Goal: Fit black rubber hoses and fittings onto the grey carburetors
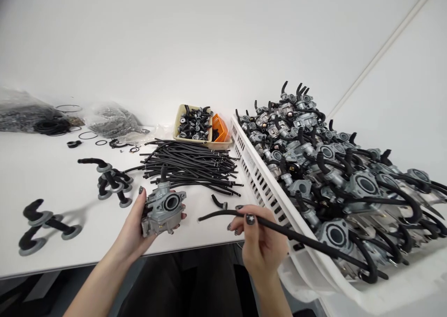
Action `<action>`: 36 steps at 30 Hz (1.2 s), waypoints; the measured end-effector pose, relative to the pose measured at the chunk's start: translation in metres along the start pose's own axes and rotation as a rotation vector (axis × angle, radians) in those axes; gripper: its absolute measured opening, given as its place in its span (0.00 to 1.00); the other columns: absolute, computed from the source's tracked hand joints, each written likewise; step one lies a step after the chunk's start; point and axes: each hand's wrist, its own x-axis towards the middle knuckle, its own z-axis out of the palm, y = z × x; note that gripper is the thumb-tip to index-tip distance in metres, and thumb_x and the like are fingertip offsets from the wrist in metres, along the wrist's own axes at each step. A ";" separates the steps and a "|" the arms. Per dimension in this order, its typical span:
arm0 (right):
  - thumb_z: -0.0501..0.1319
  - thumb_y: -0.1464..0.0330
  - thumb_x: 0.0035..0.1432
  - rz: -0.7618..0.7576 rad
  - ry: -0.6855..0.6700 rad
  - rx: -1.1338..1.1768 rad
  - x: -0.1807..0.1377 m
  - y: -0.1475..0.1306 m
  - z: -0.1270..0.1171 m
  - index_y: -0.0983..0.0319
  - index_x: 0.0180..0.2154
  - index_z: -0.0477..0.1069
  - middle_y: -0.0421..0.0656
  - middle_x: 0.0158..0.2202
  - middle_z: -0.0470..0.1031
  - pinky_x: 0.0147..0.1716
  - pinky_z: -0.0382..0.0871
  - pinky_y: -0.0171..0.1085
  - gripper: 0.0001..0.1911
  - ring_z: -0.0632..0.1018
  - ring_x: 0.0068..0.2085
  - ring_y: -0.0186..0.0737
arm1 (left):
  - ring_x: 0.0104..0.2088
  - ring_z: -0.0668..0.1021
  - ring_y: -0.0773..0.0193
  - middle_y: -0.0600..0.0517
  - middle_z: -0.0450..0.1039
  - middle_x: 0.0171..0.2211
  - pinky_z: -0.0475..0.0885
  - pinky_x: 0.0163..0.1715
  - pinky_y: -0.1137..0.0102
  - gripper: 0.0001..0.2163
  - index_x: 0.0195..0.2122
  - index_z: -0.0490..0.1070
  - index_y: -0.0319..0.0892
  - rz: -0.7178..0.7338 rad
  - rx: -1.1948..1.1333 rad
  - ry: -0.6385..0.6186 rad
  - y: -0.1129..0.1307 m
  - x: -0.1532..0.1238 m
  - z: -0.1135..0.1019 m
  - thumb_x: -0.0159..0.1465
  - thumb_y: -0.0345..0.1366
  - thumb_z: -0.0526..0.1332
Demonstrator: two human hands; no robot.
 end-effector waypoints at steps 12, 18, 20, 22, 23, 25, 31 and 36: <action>0.56 0.67 0.62 0.239 -0.548 -0.439 0.015 0.036 0.025 0.60 0.32 0.71 0.37 0.20 0.69 0.23 0.62 0.34 0.08 0.70 0.21 0.35 | 0.36 0.83 0.44 0.38 0.81 0.40 0.77 0.29 0.63 0.25 0.50 0.70 0.39 -0.006 0.030 -0.009 0.000 0.001 0.001 0.63 0.55 0.56; 0.56 0.65 0.61 0.430 -0.665 -0.432 -0.001 0.052 0.031 0.60 0.26 0.68 0.38 0.20 0.70 0.23 0.61 0.34 0.11 0.72 0.23 0.37 | 0.36 0.83 0.45 0.39 0.81 0.39 0.78 0.31 0.62 0.25 0.50 0.70 0.39 -0.003 0.028 0.000 0.000 0.000 0.001 0.62 0.54 0.58; 0.57 0.63 0.61 0.499 -0.594 -0.224 -0.011 0.047 0.029 0.60 0.28 0.68 0.38 0.21 0.70 0.24 0.65 0.33 0.11 0.73 0.24 0.37 | 0.37 0.83 0.45 0.39 0.81 0.40 0.78 0.32 0.62 0.27 0.51 0.70 0.40 -0.003 0.037 -0.003 -0.002 0.001 -0.001 0.60 0.56 0.60; 0.59 0.61 0.61 0.585 -0.534 0.073 -0.023 0.041 0.029 0.60 0.28 0.67 0.38 0.22 0.71 0.25 0.68 0.33 0.11 0.74 0.24 0.35 | 0.39 0.83 0.46 0.40 0.81 0.41 0.78 0.35 0.61 0.28 0.51 0.70 0.40 0.009 0.033 0.016 -0.003 0.003 -0.002 0.59 0.57 0.60; 0.61 0.60 0.61 0.626 -0.513 0.207 -0.030 0.038 0.029 0.60 0.29 0.68 0.39 0.22 0.72 0.26 0.70 0.33 0.12 0.74 0.24 0.35 | 0.39 0.83 0.46 0.41 0.81 0.41 0.79 0.36 0.61 0.28 0.51 0.71 0.40 0.025 0.028 0.031 -0.004 0.003 -0.003 0.59 0.57 0.61; 0.64 0.60 0.58 0.696 -0.475 0.416 -0.041 0.034 0.030 0.61 0.30 0.69 0.40 0.23 0.74 0.26 0.71 0.34 0.12 0.75 0.24 0.35 | 0.40 0.83 0.47 0.42 0.81 0.42 0.79 0.38 0.60 0.28 0.49 0.72 0.39 0.064 0.023 0.063 -0.006 0.005 -0.003 0.57 0.56 0.63; 0.69 0.64 0.54 0.661 -0.445 0.502 -0.056 0.040 0.035 0.61 0.31 0.73 0.42 0.29 0.76 0.29 0.73 0.35 0.09 0.78 0.28 0.36 | 0.39 0.83 0.46 0.42 0.82 0.37 0.79 0.37 0.59 0.31 0.48 0.74 0.37 0.112 0.041 0.082 -0.011 0.007 -0.003 0.53 0.59 0.65; 0.68 0.65 0.55 0.637 -0.524 0.434 -0.056 0.042 0.034 0.61 0.32 0.73 0.42 0.29 0.76 0.29 0.73 0.34 0.07 0.78 0.29 0.36 | 0.40 0.83 0.46 0.43 0.82 0.37 0.79 0.38 0.59 0.32 0.47 0.74 0.39 0.126 0.070 0.127 -0.013 0.004 0.000 0.52 0.60 0.65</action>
